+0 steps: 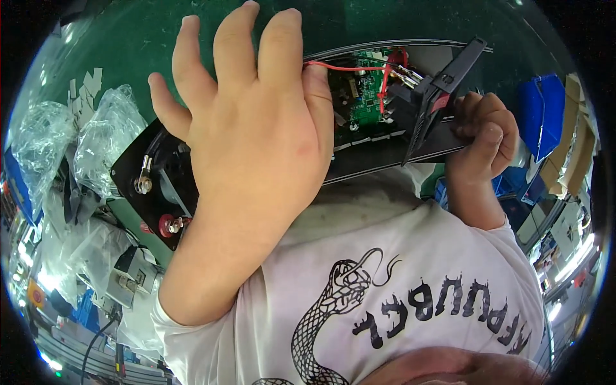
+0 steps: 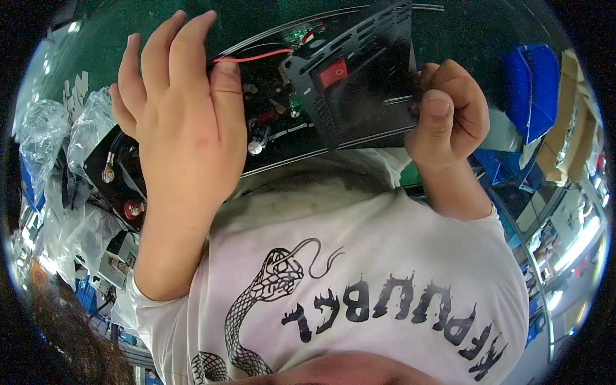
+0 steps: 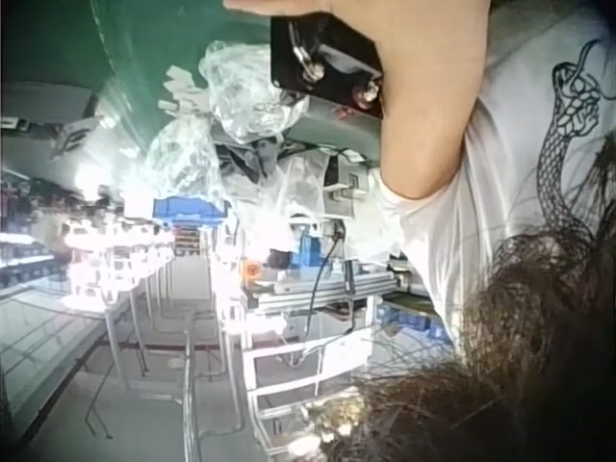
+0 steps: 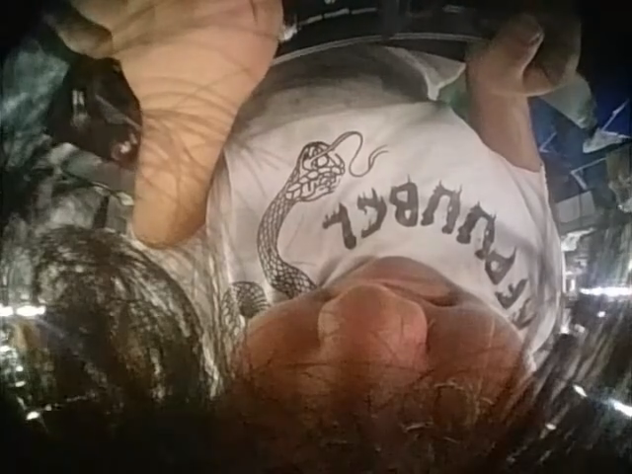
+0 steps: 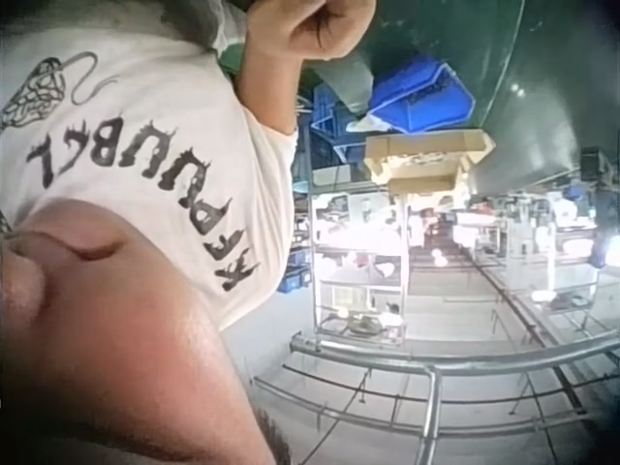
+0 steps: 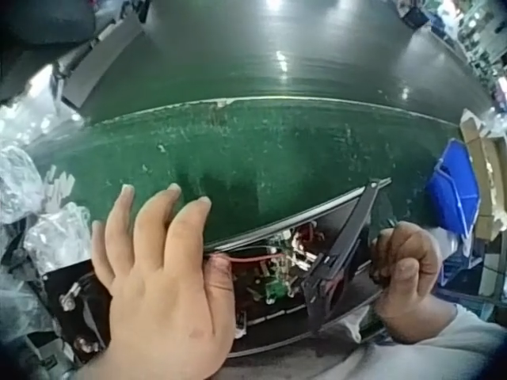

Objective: Assembling an electronic power supply unit by installing a PCB and connecting wiring harnesses inside a metal housing.

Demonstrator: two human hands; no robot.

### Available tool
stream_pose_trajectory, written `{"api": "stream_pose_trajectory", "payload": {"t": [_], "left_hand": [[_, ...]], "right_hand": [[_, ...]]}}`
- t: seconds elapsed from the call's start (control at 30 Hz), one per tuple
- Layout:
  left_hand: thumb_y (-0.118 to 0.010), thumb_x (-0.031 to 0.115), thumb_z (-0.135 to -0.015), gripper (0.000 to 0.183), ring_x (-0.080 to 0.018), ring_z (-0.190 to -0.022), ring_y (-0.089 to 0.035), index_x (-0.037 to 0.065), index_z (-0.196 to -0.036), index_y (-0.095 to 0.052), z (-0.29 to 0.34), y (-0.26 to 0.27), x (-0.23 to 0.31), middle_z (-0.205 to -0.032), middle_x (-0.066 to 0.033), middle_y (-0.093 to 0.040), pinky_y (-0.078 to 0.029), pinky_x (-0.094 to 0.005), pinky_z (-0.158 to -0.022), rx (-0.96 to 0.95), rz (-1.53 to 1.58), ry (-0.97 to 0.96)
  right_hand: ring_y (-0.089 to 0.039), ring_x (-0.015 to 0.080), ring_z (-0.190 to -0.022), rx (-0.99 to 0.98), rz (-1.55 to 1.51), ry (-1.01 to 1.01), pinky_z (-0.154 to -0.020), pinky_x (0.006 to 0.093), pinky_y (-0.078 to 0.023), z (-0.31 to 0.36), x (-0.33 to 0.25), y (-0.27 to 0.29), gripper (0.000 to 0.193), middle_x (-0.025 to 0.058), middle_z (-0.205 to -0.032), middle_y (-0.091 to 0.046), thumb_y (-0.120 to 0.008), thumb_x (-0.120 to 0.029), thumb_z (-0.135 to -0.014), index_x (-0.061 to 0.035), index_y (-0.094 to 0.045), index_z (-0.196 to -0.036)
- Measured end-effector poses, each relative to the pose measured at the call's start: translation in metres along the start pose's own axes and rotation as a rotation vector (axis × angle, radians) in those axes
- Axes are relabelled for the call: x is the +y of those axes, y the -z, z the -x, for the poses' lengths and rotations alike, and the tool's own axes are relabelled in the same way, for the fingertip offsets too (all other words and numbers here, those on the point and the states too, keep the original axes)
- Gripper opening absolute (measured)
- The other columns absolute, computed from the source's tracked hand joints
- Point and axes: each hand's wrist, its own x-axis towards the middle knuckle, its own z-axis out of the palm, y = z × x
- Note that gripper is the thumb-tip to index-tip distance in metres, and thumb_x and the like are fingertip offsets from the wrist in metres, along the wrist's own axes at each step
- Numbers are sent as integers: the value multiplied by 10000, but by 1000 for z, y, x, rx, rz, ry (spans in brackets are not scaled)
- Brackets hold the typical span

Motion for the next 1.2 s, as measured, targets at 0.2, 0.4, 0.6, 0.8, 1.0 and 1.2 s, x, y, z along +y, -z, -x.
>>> {"api": "stream_pose_trajectory", "payload": {"t": [0.2, 0.4, 0.6, 0.8, 1.0, 1.2], "left_hand": [[-528, 241, -993, 370, -439, -1358, -386, 157, -1352, -545, -6, -2, 10, -1415, -93, -522, -226, -634, -1102, -37, -34, 62], [-527, 243, -993, 368, -433, -1359, -388, 159, -1350, -548, -5, 1, 11, -1414, -91, -524, -228, -631, -1103, -85, -31, 90], [-525, 245, -994, 365, -427, -1360, -390, 160, -1348, -551, -8, 6, 10, -1413, -89, -525, -229, -628, -1104, -136, -42, 106], [-524, 247, -995, 363, -421, -1361, -391, 161, -1346, -554, -7, 15, 12, -1413, -87, -526, -230, -625, -1105, -185, -61, 152], [-522, 248, -996, 361, -415, -1362, -393, 163, -1344, -557, -15, 13, 7, -1412, -85, -527, -231, -623, -1106, -243, -46, 153], [-514, 249, -998, 346, -385, -1363, -405, 171, -1328, -577, -27, 10, 6, -1407, -71, -534, -236, -611, -1109, -279, -41, 94]], "right_hand": [[-362, 137, -611, 25, -25, -37, -558, 289, -302, 1, -4, -3, 398, 24, -689, -382, -551, -373, -1022, -79, -446, -774], [-356, 132, -610, 25, 26, -31, -562, 291, -295, -1, -4, -1, 414, 15, -684, -365, -554, -391, -1018, -81, -444, -766], [-353, 130, -609, 51, 18, -22, -567, 289, -302, -2, -3, -5, 414, 10, -680, -354, -562, -389, -1014, -85, -439, -760], [-348, 137, -610, 61, 15, -46, -566, 293, -294, 0, -4, -4, 441, 13, -685, -348, -560, -418, -1008, -92, -423, -745], [-357, 151, -617, 54, -22, -67, -580, 305, -291, 2, -5, -4, 503, 21, -689, -362, -535, -501, -1000, -89, -428, -732], [-377, 156, -617, -3, -56, -32, -576, 311, -301, 3, 1, 0, 487, 50, -716, -405, -529, -466, -1009, -65, -464, -740]]}}
